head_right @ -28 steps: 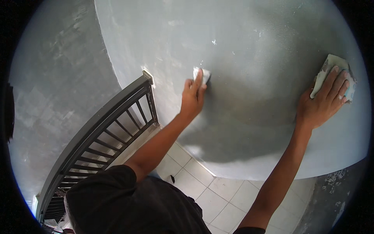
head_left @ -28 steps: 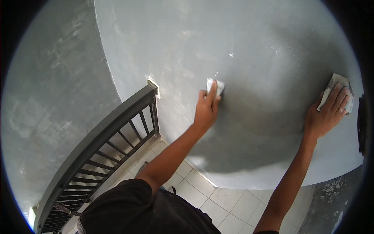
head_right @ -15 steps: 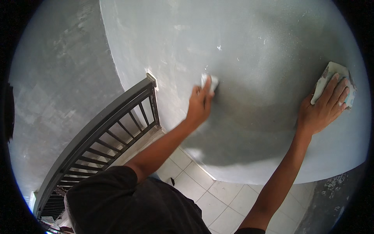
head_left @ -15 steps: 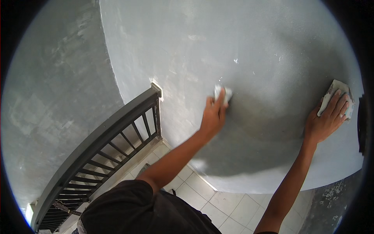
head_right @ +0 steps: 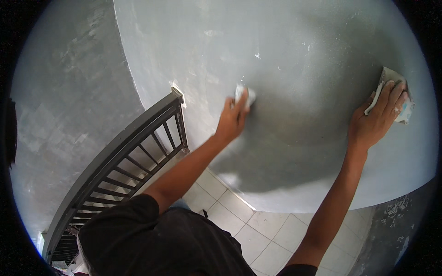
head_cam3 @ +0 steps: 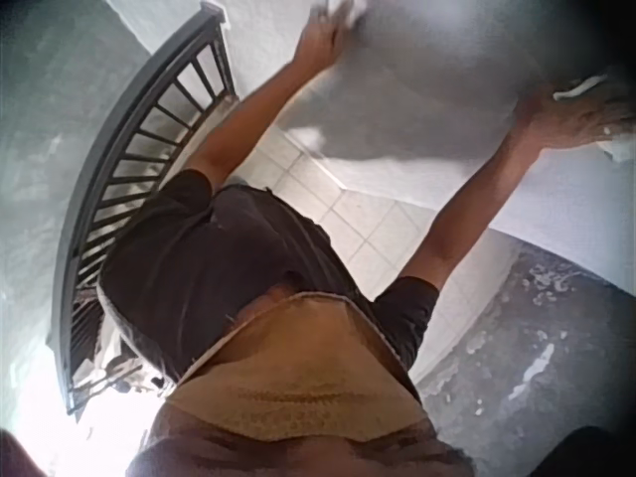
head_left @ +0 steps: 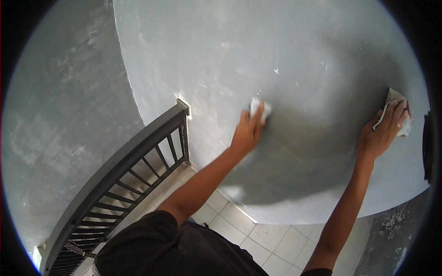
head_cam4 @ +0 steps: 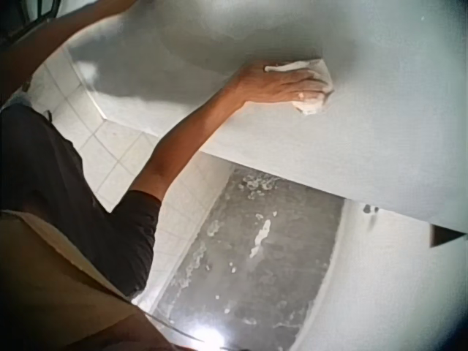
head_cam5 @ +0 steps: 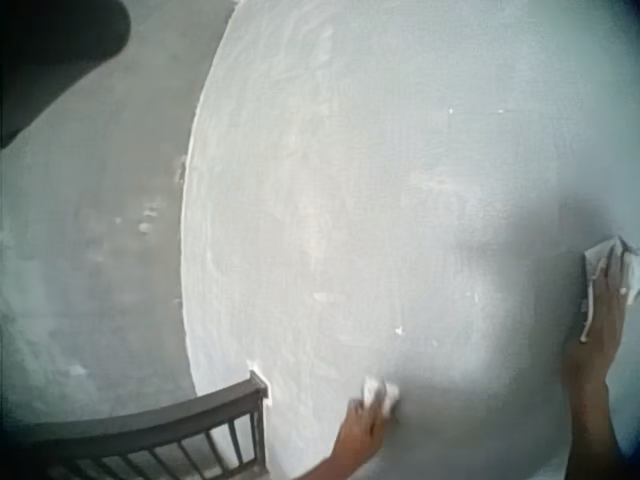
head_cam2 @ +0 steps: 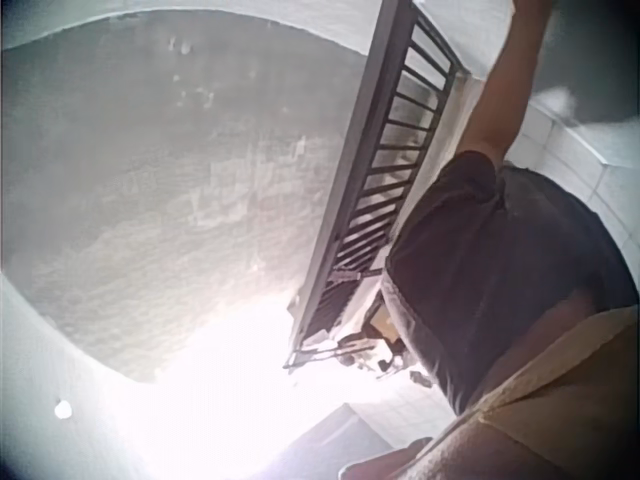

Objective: The person applies wall putty to a wall surface and smooths it over using spatulas.

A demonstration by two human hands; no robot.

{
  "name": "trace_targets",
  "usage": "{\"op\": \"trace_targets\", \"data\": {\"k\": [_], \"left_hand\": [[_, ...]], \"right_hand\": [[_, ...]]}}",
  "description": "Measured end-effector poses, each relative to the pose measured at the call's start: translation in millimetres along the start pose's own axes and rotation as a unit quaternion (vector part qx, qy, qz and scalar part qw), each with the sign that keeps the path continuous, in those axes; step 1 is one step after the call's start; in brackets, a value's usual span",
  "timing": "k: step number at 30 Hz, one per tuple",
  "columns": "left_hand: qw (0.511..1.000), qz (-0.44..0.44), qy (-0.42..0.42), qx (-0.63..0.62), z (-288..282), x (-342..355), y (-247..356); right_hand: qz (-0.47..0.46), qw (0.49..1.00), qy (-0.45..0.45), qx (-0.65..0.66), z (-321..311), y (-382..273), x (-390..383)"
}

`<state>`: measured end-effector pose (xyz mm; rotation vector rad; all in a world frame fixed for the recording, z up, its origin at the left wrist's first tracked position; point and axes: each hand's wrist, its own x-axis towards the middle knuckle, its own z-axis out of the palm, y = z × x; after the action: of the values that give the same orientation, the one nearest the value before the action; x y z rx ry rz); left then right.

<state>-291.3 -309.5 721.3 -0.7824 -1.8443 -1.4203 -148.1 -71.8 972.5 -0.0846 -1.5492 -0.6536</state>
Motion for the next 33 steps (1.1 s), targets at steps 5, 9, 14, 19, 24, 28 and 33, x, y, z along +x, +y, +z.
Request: {"op": "trace_targets", "data": {"k": [5,9,14,19,24,28,33], "left_hand": [[0.995,-0.090,-0.024,0.046,-35,-44,-42],[0.997,-0.003,0.047,0.061,-53,-3,-53],[0.991,-0.036,0.063,0.109,-107,51,-65],[0.988,0.027,0.084,0.128,-154,114,-87],[0.986,0.088,0.029,0.140,-175,163,-107],[0.989,0.072,-0.054,0.114,-168,173,-115],[0.982,0.160,-0.033,0.092,-162,178,-130]], "right_hand": [[0.016,0.988,-0.109,0.113,0,-92,-39],[-0.142,0.856,-0.401,0.293,15,-212,-182],[-0.111,0.881,-0.378,0.263,6,-215,-178],[0.112,0.980,-0.145,0.083,-16,-93,-72],[0.250,0.968,0.025,-0.022,-22,-83,-82],[0.343,0.938,0.034,0.037,9,-189,-126],[0.065,0.905,-0.322,0.272,59,-391,-135]]}}
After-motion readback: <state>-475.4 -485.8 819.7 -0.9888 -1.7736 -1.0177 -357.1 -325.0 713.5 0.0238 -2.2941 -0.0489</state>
